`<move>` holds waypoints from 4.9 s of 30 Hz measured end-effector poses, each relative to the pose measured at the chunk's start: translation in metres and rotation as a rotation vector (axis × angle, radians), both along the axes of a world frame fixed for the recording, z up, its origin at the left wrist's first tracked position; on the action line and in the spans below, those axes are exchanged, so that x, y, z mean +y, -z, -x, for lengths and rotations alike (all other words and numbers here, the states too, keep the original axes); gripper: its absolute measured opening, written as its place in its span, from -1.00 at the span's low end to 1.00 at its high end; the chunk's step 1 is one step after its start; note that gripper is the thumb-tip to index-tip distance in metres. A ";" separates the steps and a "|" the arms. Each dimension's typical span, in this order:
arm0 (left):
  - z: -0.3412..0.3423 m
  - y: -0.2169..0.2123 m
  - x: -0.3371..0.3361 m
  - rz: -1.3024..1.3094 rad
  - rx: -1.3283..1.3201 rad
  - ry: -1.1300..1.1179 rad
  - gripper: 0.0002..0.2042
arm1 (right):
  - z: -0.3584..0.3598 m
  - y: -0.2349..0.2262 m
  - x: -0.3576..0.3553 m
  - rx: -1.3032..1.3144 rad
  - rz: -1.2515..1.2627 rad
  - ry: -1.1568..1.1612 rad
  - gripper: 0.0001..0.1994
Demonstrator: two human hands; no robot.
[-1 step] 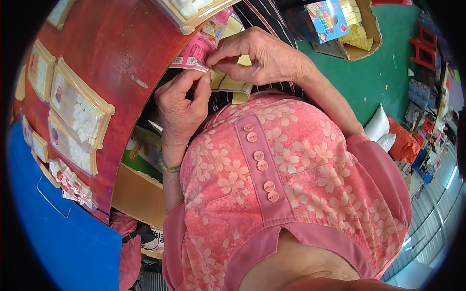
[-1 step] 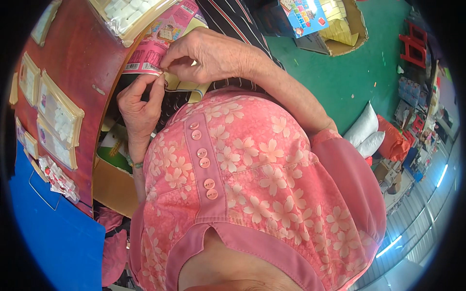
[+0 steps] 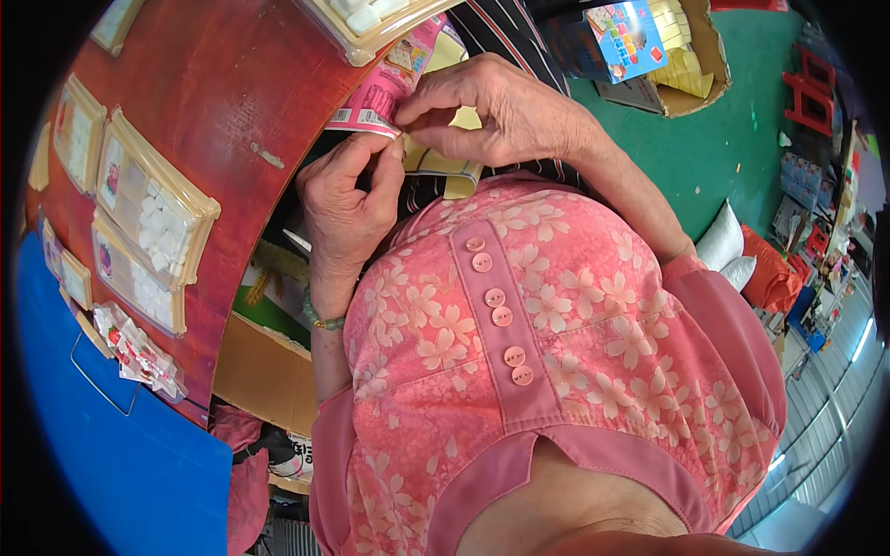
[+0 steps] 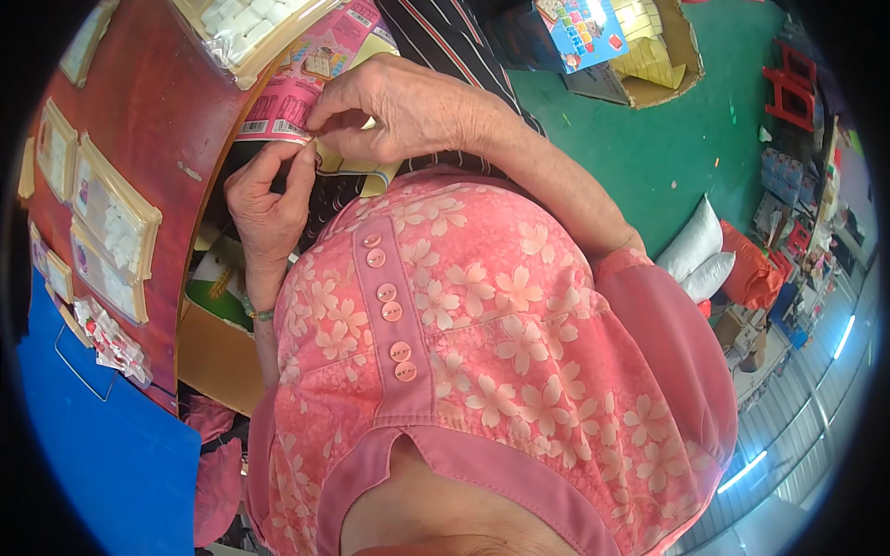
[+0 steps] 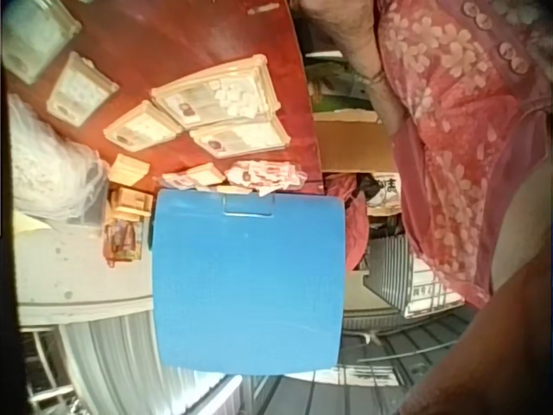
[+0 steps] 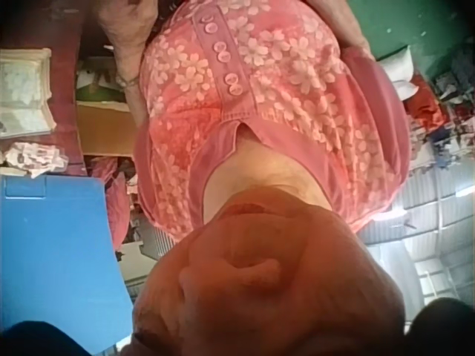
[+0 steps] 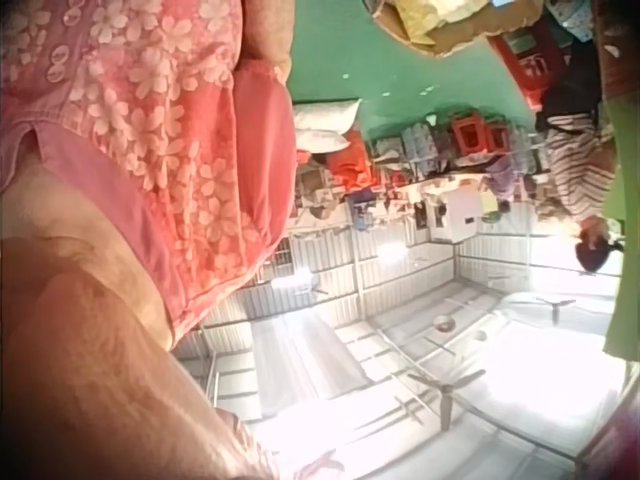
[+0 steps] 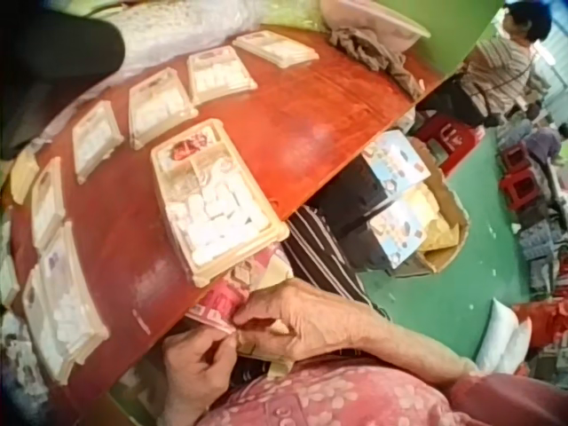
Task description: Applying decorative and informational labels to small plastic containers filled with white candy cubes.
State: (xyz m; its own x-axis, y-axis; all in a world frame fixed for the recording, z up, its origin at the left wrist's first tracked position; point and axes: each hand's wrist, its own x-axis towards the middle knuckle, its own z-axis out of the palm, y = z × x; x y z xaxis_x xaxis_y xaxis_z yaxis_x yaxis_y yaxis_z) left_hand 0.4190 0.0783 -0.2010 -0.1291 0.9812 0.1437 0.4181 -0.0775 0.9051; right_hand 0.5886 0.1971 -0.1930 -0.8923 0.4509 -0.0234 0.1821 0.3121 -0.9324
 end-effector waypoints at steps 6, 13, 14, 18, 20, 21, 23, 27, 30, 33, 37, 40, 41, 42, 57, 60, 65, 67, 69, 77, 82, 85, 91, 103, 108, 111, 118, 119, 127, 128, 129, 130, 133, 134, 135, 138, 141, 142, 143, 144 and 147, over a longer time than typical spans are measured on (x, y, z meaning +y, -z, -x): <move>0.001 0.001 0.002 0.025 -0.028 0.020 -0.93 | 0.005 0.005 0.001 0.010 0.059 0.050 -0.80; -0.002 0.015 -0.008 0.115 -0.228 -0.069 -0.95 | 0.007 0.015 0.001 0.141 0.039 0.058 -0.91; -0.005 0.014 -0.010 0.157 -0.318 -0.105 -0.96 | 0.008 0.017 0.000 0.153 0.026 0.056 -0.92; -0.006 0.017 -0.013 0.207 -0.492 -0.163 -0.93 | 0.013 0.018 -0.006 0.164 -0.083 0.057 -0.93; -0.006 0.021 -0.012 0.197 -0.502 -0.183 -0.90 | 0.016 0.021 -0.009 0.175 -0.110 0.059 -0.92; -0.006 0.022 -0.011 0.186 -0.514 -0.200 -0.87 | 0.018 0.023 -0.010 0.185 -0.138 0.062 -0.91; -0.005 0.022 -0.009 0.170 -0.440 -0.210 -0.84 | 0.018 0.026 -0.009 0.180 -0.129 0.062 -0.91; -0.001 0.022 -0.013 0.115 -0.164 -0.261 -0.79 | 0.018 0.027 -0.011 0.142 0.086 0.119 -0.88; 0.004 0.045 -0.026 0.133 -0.228 -0.364 -0.80 | 0.011 0.037 -0.006 0.236 0.308 0.225 -0.87; 0.007 0.047 -0.032 0.186 -0.248 -0.435 -0.81 | -0.004 0.045 0.006 0.288 0.418 0.414 -0.89; 0.021 0.070 -0.040 0.249 -0.321 -0.482 -0.84 | -0.042 0.043 0.037 0.638 0.894 0.765 -0.85; 0.023 0.078 -0.036 0.213 -0.279 -0.517 -0.72 | -0.096 0.050 0.064 0.659 0.543 0.840 -0.89; 0.025 0.080 -0.034 0.203 -0.280 -0.507 -0.72 | -0.118 0.053 0.069 0.738 0.597 0.913 -0.87; 0.028 0.080 -0.035 0.358 -0.327 -0.512 -0.70 | -0.135 0.047 0.073 0.774 0.551 0.931 -0.87; -0.026 -0.058 0.028 0.633 -0.846 0.099 -0.67 | -0.056 -0.064 -0.011 0.142 -0.450 0.363 -0.90; -0.030 -0.050 0.030 0.653 -0.950 0.125 -0.70 | -0.042 -0.055 -0.025 0.225 -0.553 0.260 -0.86; -0.029 -0.046 0.026 0.551 -0.773 0.131 -0.76 | -0.048 -0.055 -0.028 0.202 -0.454 0.216 -0.75; -0.031 -0.053 0.024 0.533 -0.737 0.081 -0.81 | -0.061 -0.058 -0.022 0.299 -0.180 0.268 -0.75; -0.025 -0.053 0.021 0.521 -0.746 0.114 -0.82 | -0.083 -0.052 -0.017 0.154 -0.054 0.458 -0.80; -0.015 -0.068 0.014 0.406 -0.819 0.179 -0.87 | -0.109 -0.012 -0.001 0.428 0.703 0.552 -0.59; -0.011 -0.085 0.009 0.392 -0.787 0.099 -0.87 | -0.100 -0.043 0.001 0.482 0.745 0.619 -0.90; -0.009 -0.101 0.009 0.330 -0.642 0.037 -0.86 | -0.091 -0.063 0.012 0.545 0.631 0.540 -0.91; 0.009 -0.126 0.041 0.080 -0.280 -0.172 -0.88 | -0.043 -0.107 0.048 0.287 0.305 0.652 -0.95; 0.031 -0.101 0.094 0.084 -0.295 -0.534 -0.76 | 0.016 -0.113 0.096 0.114 0.212 0.607 -0.89; 0.039 -0.090 0.100 0.121 -0.275 -0.539 -0.77 | 0.020 -0.098 0.104 0.181 0.190 0.570 -0.90; 0.041 -0.088 0.101 0.136 -0.288 -0.554 -0.77 | 0.023 -0.094 0.107 0.185 0.208 0.554 -0.91; 0.041 -0.088 0.103 0.178 -0.268 -0.560 -0.76 | 0.026 -0.099 0.106 0.083 0.175 0.583 -0.92; 0.041 -0.088 0.103 0.184 -0.258 -0.554 -0.75 | 0.026 -0.099 0.107 0.081 0.175 0.582 -0.92; 0.041 -0.089 0.106 0.211 -0.242 -0.546 -0.75 | 0.026 -0.099 0.109 0.033 0.172 0.599 -0.92; 0.041 -0.090 0.107 0.220 -0.236 -0.548 -0.76 | 0.026 -0.099 0.110 0.033 0.174 0.598 -0.92; 0.041 -0.090 0.107 0.221 -0.235 -0.549 -0.76 | 0.026 -0.099 0.110 0.040 0.184 0.592 -0.92; 0.040 -0.090 0.107 0.226 -0.232 -0.540 -0.76 | 0.026 -0.099 0.110 0.048 0.195 0.586 -0.91; 0.040 -0.091 0.108 0.237 -0.203 -0.533 -0.75 | 0.026 -0.100 0.110 0.007 0.171 0.591 -0.91; 0.041 -0.091 0.108 0.244 -0.177 -0.534 -0.75 | 0.027 -0.099 0.109 0.008 0.171 0.591 -0.91; 0.041 -0.092 0.108 0.244 -0.177 -0.534 -0.75 | 0.027 -0.097 0.109 0.025 0.164 0.593 -0.91; 0.042 -0.093 0.111 0.302 -0.031 -0.516 -0.73 | 0.026 -0.098 0.107 0.007 0.091 0.603 -0.90; 0.041 -0.096 0.113 0.326 -0.031 -0.497 -0.72 | 0.021 -0.091 0.106 0.236 -0.240 0.515 -0.90; 0.043 -0.094 0.113 0.330 -0.008 -0.489 -0.72 | 0.024 -0.092 0.104 0.496 -0.498 0.403 -0.89; 0.044 -0.092 0.113 0.333 0.014 -0.481 -0.72 | 0.026 -0.098 0.103 0.496 -0.498 0.401 -0.89; 0.045 -0.090 0.113 0.333 0.013 -0.484 -0.72 | 0.027 -0.106 0.101 0.175 -0.336 0.490 -0.88; 0.044 -0.086 0.115 0.310 0.084 -0.486 -0.70 | 0.028 -0.096 0.097 -0.137 -0.316 0.607 -0.84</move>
